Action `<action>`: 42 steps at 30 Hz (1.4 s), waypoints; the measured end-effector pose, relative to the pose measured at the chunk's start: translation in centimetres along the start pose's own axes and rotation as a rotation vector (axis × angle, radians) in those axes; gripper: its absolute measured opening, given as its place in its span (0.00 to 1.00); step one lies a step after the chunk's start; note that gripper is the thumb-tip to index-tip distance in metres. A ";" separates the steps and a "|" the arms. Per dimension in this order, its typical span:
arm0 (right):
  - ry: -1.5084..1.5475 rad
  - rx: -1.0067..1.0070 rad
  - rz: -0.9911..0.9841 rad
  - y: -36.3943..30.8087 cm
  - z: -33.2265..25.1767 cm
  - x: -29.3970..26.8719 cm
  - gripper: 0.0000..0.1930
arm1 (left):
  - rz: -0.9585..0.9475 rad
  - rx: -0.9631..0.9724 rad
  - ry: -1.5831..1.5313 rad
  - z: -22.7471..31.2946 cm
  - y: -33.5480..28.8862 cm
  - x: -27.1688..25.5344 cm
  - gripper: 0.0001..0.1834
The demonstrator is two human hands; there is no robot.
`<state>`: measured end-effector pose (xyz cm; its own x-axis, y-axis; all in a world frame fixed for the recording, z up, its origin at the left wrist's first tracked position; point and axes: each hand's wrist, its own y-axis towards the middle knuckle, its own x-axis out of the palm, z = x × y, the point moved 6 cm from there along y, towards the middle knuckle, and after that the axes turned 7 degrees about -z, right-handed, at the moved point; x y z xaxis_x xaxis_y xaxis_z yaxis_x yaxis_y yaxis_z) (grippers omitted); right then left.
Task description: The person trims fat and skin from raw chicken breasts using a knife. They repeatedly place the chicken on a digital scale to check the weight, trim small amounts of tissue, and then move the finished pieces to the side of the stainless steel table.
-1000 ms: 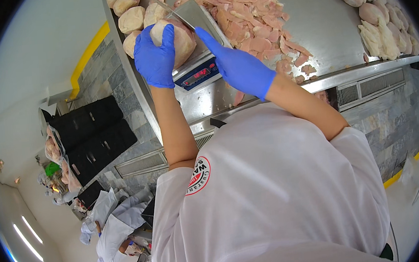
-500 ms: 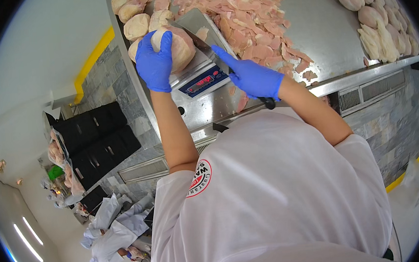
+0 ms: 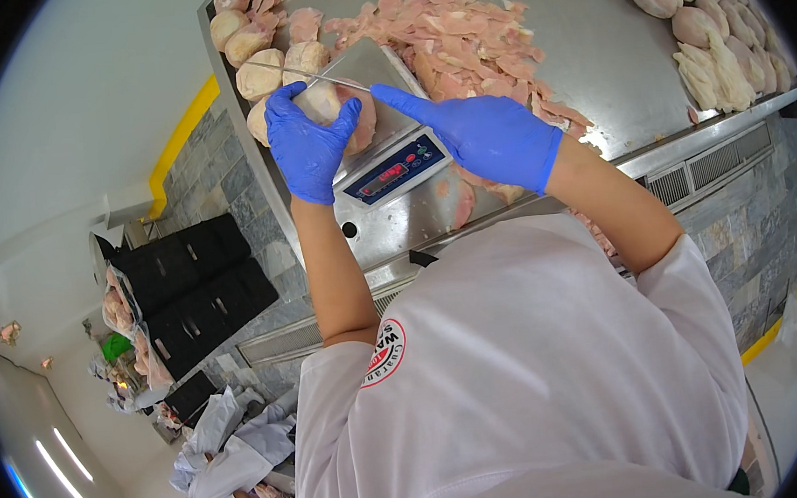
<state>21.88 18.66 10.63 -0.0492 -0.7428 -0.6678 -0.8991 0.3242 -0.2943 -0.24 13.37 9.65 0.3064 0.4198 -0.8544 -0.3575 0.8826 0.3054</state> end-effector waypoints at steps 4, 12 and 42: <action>-0.038 -0.108 0.152 3.7 0.5 0.7 0.43 | 0.006 0.002 0.029 0.4 0.1 0.3 0.39; 0.358 -0.007 -0.061 5.8 1.6 0.5 0.42 | 0.059 -0.015 0.080 0.5 -0.1 0.3 0.38; 0.559 0.017 -0.123 2.6 2.4 2.4 0.37 | -0.059 -0.160 -0.186 -2.7 -1.0 -0.3 0.37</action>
<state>20.44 19.13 6.63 -0.1713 -0.9711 -0.1663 -0.9059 0.2216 -0.3608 -2.37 11.83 8.47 0.4824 0.4137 -0.7721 -0.4652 0.8679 0.1743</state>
